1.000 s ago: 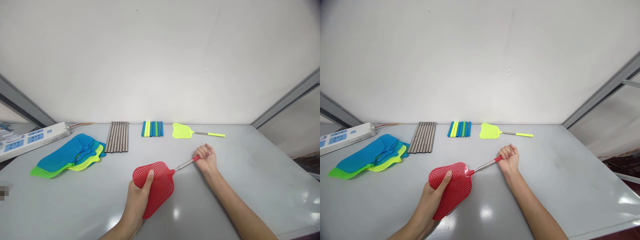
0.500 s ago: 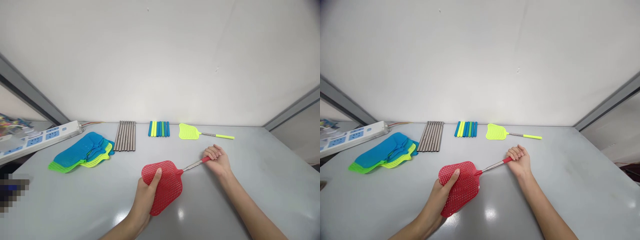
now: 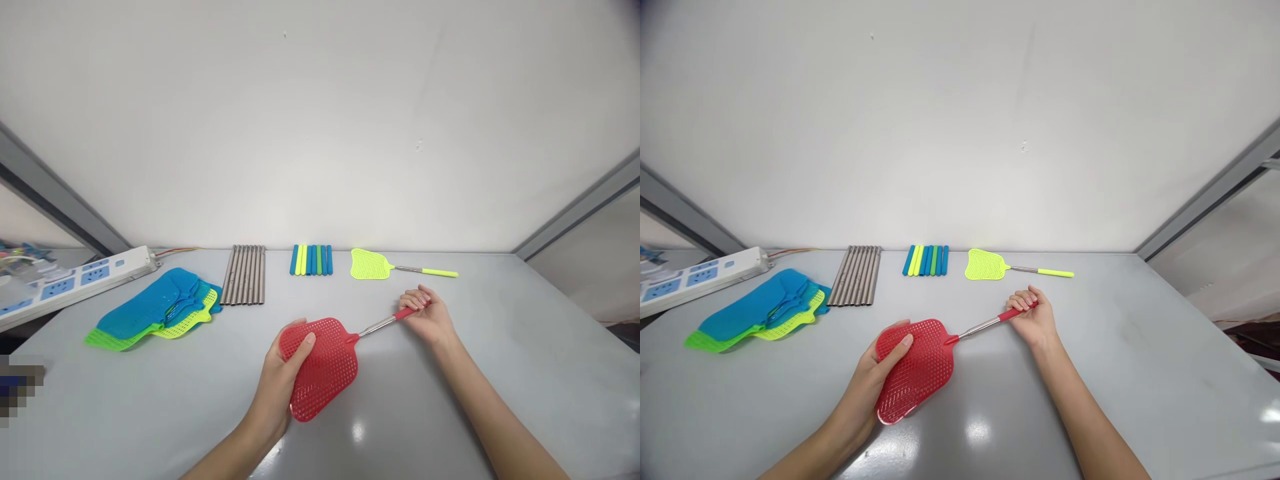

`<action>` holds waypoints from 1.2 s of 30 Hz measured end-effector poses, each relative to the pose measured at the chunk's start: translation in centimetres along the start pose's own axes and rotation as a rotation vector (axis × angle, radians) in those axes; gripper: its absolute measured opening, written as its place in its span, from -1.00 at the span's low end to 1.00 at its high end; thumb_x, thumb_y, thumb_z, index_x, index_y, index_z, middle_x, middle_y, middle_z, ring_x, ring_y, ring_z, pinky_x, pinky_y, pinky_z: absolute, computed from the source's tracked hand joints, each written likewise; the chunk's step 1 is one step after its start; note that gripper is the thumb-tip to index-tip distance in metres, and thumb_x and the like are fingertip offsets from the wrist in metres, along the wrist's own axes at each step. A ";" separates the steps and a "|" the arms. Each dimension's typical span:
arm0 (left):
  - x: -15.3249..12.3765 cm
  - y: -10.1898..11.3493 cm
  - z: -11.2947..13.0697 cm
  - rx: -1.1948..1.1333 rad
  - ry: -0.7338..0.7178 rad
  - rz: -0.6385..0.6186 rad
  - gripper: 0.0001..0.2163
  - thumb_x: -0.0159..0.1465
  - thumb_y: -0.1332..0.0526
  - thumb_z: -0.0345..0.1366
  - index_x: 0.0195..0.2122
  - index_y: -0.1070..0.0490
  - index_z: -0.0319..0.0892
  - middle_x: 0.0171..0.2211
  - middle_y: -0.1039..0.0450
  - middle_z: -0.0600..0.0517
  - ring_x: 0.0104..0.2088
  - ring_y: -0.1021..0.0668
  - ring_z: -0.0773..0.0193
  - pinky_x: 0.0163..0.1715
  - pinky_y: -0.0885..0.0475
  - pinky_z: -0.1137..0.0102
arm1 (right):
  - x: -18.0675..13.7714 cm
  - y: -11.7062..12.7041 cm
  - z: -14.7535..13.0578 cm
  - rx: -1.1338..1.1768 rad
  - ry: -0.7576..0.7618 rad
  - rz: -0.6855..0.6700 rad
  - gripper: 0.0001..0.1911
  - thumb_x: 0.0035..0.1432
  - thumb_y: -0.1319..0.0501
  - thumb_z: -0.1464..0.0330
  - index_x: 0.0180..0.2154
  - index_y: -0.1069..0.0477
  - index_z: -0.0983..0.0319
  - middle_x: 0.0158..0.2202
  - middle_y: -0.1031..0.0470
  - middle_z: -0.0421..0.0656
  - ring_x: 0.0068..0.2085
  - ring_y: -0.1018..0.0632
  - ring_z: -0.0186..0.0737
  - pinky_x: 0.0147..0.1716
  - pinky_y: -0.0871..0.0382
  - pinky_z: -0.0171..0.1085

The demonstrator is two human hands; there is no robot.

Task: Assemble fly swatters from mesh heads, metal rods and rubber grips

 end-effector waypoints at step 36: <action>-2.3 -3.7 -0.5 1.800 -0.799 -0.357 -0.73 0.23 0.18 -0.47 -0.47 -0.25 -0.20 -0.49 -0.32 0.02 -0.41 -0.31 0.24 -0.24 -0.07 0.19 | -2.7 -1.6 6.1 -0.077 -0.017 -0.117 -0.59 0.00 -0.02 0.43 -0.70 0.21 0.22 -0.78 0.20 -0.35 -0.74 0.02 -0.44 -0.78 -0.01 -0.41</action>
Point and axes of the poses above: each hand's wrist, its own x-axis towards the middle knuckle, its own y-axis out of the back of the hand, z = x × y, the point moved 6 cm from there along x, towards the middle knuckle
